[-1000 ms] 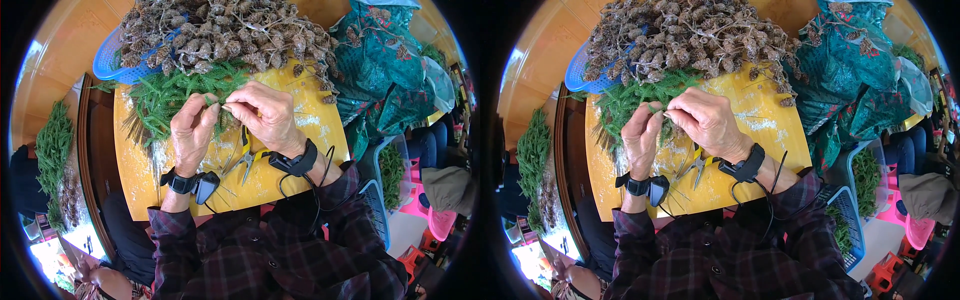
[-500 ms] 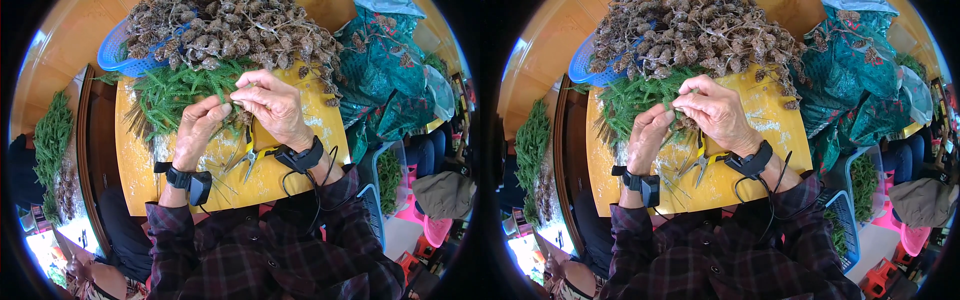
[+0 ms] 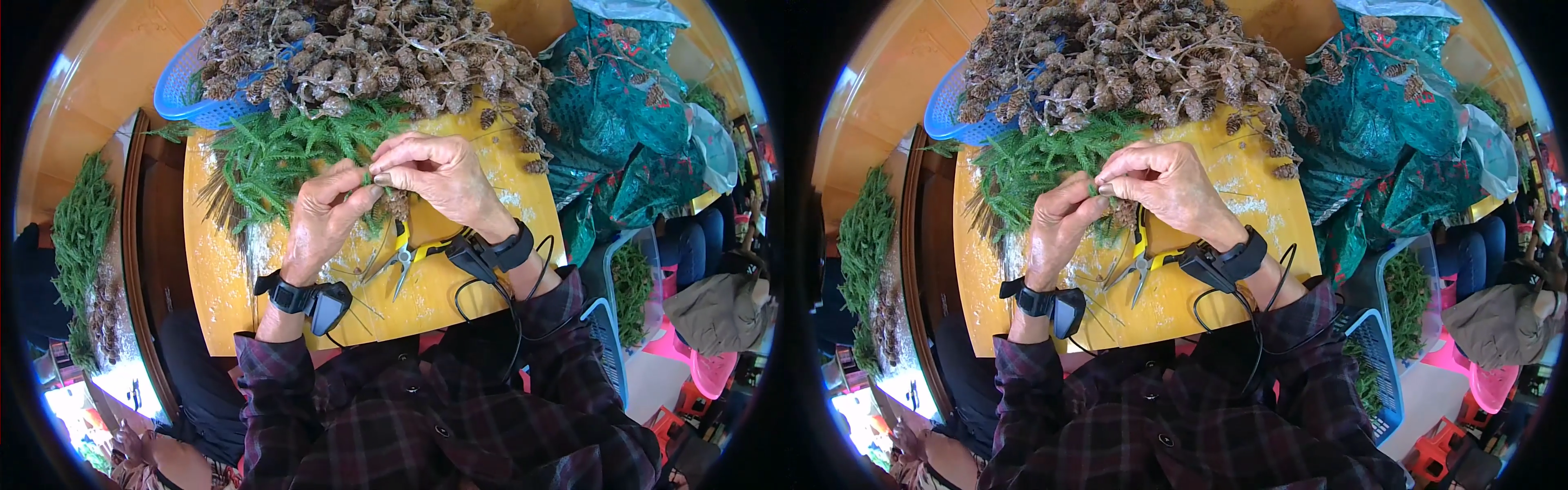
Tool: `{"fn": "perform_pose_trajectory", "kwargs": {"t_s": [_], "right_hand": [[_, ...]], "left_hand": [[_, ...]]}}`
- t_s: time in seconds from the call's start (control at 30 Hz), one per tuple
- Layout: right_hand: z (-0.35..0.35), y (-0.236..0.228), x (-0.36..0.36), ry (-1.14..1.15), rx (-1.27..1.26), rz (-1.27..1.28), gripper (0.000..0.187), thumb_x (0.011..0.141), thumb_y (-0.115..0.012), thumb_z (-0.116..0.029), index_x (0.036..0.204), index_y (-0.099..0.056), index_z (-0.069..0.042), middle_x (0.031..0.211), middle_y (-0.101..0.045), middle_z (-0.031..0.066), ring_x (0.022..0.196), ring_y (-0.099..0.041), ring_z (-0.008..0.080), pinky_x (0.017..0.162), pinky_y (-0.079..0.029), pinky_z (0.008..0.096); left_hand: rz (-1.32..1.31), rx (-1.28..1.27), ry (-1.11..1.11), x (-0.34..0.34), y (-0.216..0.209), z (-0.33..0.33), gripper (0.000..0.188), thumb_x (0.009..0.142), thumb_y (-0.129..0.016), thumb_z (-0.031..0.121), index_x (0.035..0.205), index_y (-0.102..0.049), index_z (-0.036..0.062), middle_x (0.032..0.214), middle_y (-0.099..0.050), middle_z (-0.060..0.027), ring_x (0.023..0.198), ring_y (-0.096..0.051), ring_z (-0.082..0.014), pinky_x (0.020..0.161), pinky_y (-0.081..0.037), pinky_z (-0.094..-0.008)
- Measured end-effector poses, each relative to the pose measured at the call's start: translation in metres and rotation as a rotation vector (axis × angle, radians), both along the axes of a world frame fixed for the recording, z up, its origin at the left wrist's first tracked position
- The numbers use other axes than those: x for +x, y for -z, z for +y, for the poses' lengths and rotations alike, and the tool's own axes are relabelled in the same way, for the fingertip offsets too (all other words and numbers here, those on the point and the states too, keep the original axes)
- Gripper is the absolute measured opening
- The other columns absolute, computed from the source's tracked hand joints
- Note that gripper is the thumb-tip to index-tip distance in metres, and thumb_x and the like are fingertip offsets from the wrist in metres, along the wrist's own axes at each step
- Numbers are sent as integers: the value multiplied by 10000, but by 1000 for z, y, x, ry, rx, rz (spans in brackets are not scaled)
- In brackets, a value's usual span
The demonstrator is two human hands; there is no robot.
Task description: The person wraps wire around pinecones and greenery sprigs by hand, using pliers to twist and cut the wire. They repeat this process to secure the items together and form a small wreath.
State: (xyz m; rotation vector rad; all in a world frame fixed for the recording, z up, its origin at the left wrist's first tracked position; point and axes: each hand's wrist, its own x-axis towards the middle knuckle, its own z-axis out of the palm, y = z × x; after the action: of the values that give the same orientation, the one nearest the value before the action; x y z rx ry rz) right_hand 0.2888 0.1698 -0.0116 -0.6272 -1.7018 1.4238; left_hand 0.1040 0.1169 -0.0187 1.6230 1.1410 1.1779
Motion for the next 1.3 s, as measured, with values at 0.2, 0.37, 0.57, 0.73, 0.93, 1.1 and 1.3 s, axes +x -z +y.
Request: {"fn": "perform_pose_trajectory", "kwargs": {"t_s": [0.2,0.37,0.57,0.73,0.93,1.1,1.3], "right_hand": [[-3,-4,-1,36,12,-18,178,811,-644,39,971,-690,-22,938,-637,36,781,-562,62,682,-462,194],[-7,-3,-4,104,23,23,214,831,-641,23,1037,-665,-26,904,-635,7,745,-542,44,649,-450,189],[-7,-1,-12,173,-146,257,113,869,-619,-28,980,-632,-14,819,-582,-24,685,-471,31,592,-403,193],[4,-2,6,23,127,-146,129,891,-610,-108,828,-535,-24,733,-489,-30,629,-397,46,541,-347,210],[-1,-7,1,-48,191,-211,209,866,-639,-127,765,-488,-24,647,-447,-18,578,-372,54,505,-327,228],[-11,-12,-4,84,227,-222,188,858,-631,-93,755,-491,-22,623,-443,-19,568,-369,53,500,-326,231],[-11,-8,-5,198,142,-197,166,877,-610,-87,756,-520,-16,653,-466,-38,588,-369,44,512,-329,219]], "left_hand": [[26,15,14,3,-2,-1,129,844,-626,64,952,-655,-1,674,-389,19,660,-373,-78,585,-324,-235],[-136,-266,-21,7,-9,-7,124,844,-629,63,948,-652,1,664,-384,29,649,-369,-77,585,-326,-235],[-116,-22,14,1,10,-1,85,840,-634,61,890,-634,-8,659,-376,36,637,-358,-71,579,-323,-242],[-51,-43,2,6,-2,-3,102,830,-649,80,833,-614,-15,659,-376,29,636,-351,-71,576,-319,-249],[-19,-44,67,2,1,-3,145,805,-676,111,799,-604,-15,665,-385,11,639,-368,-88,570,-327,-265],[220,59,104,0,-3,0,106,815,-654,92,863,-633,-1,701,-429,-6,661,-418,-107,586,-351,-269],[409,302,-144,17,1,-4,107,831,-636,79,898,-645,-4,745,-489,-32,697,-460,-128,616,-386,-272]]}}
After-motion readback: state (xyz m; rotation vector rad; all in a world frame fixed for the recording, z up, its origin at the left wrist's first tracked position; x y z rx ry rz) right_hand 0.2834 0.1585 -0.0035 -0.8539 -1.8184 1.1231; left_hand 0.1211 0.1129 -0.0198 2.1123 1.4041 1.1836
